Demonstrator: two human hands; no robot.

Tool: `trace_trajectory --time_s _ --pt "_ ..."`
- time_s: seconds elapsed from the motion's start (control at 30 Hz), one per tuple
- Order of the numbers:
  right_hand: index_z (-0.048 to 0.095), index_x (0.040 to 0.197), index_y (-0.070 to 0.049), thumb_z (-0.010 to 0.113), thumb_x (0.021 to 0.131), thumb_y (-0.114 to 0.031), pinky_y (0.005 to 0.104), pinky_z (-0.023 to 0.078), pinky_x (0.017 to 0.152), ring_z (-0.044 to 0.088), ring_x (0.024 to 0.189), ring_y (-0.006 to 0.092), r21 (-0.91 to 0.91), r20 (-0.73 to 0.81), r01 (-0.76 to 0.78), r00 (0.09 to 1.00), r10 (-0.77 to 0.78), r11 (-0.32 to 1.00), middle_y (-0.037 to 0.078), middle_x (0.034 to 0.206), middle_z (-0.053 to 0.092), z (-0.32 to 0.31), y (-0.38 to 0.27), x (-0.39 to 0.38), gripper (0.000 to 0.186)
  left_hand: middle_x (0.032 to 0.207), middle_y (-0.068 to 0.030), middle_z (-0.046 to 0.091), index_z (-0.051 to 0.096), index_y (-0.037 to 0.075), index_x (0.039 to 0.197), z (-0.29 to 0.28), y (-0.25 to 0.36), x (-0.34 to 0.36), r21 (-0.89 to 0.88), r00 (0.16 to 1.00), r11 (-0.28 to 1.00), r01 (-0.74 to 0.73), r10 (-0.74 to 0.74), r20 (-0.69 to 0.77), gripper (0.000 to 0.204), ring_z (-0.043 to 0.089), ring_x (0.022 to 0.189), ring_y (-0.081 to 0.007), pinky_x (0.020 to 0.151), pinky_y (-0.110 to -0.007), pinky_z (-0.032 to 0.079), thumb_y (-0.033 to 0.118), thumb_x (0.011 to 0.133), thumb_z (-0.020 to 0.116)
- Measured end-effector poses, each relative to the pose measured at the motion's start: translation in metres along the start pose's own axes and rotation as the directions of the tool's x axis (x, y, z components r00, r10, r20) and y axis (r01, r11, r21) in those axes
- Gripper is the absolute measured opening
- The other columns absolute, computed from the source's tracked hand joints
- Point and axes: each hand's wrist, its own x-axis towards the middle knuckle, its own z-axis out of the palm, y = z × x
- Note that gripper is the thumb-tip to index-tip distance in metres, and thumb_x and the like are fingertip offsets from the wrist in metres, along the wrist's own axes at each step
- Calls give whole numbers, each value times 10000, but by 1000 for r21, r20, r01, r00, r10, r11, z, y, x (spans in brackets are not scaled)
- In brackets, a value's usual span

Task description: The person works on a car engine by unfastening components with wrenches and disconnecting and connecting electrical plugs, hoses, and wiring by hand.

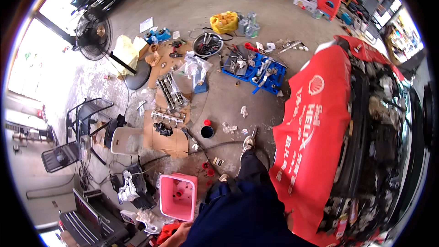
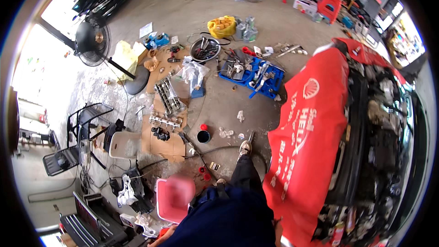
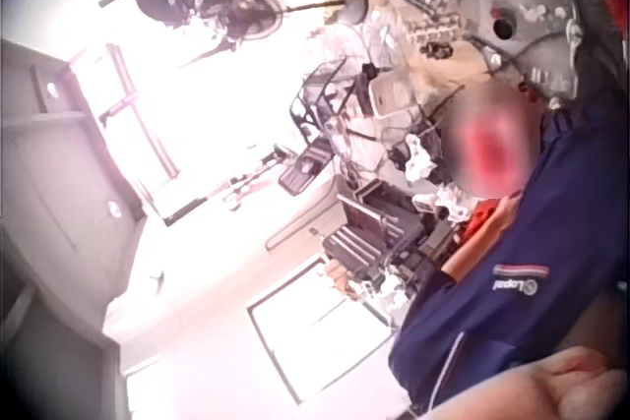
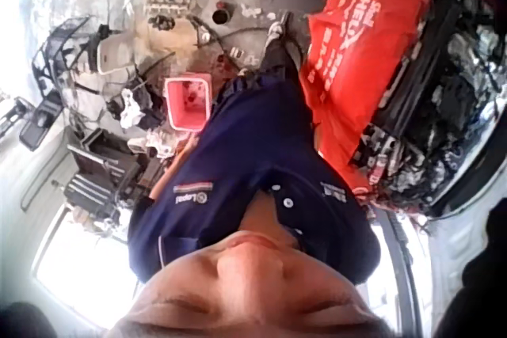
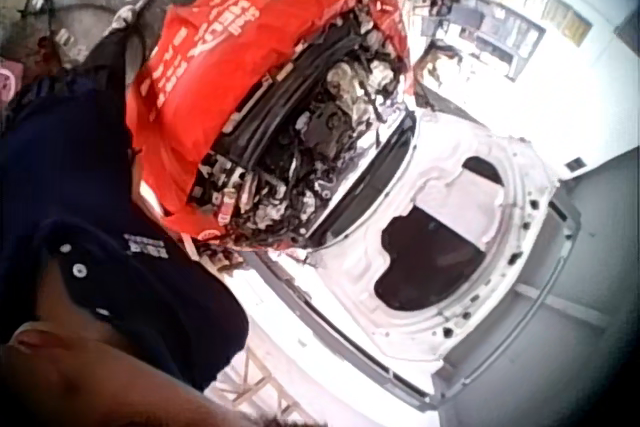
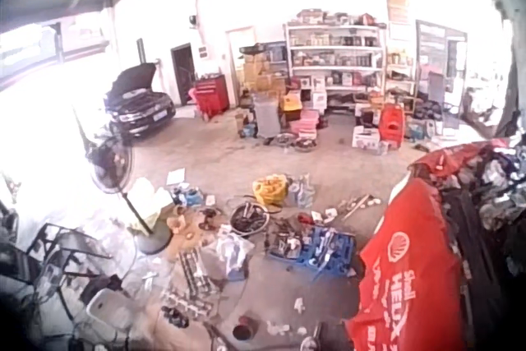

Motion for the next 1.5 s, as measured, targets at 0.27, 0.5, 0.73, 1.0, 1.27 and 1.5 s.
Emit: trace_trajectory --time_s 0.27,0.5,0.73,1.0,1.27,1.5 --pt "613 989 16 559 852 -161 430 483 690 652 747 358 -52 150 145 979 -136 988 201 780 657 -118 -99 135 231 866 -26 659 636 -5 965 106 105 45 103 937 952 -290 304 -174 158 606 792 -95 695 -248 489 148 925 634" --pt "647 917 -4 538 903 -154 327 466 532 589 604 194 369 261 -285 945 195 885 70 738 615 -168 -195 201 186 736 -13 646 680 -22 965 102 199 130 289 817 943 -166 296 -495 244 571 668 -97 631 -275 473 211 943 612" --pt "651 893 12 541 947 -308 348 463 527 586 593 185 111 30 -76 997 73 991 106 740 645 -163 -215 274 343 770 -31 657 683 -4 933 92 329 244 553 762 781 -290 538 -361 257 585 694 -97 620 -260 469 248 928 635" --pt "564 737 26 536 954 -293 496 408 584 576 612 392 -83 -313 77 944 -99 994 253 660 557 -137 -361 344 386 821 -7 640 662 9 1006 40 514 350 322 990 943 -81 115 -87 300 589 696 -103 624 -254 474 281 986 539" --pt "583 755 20 518 950 -280 536 412 646 578 712 456 -335 -348 7 928 -131 942 263 713 583 -181 -475 427 363 800 -63 650 650 0 909 122 683 332 253 963 951 -179 222 -150 446 607 706 -137 670 -275 492 396 1003 467" --pt "611 803 34 505 951 -404 483 444 671 605 770 446 -343 71 182 983 -167 922 262 770 619 -259 -518 557 474 773 -34 610 610 34 907 159 638 293 60 911 975 -213 220 -348 428 577 693 -127 626 -271 463 426 1000 467"
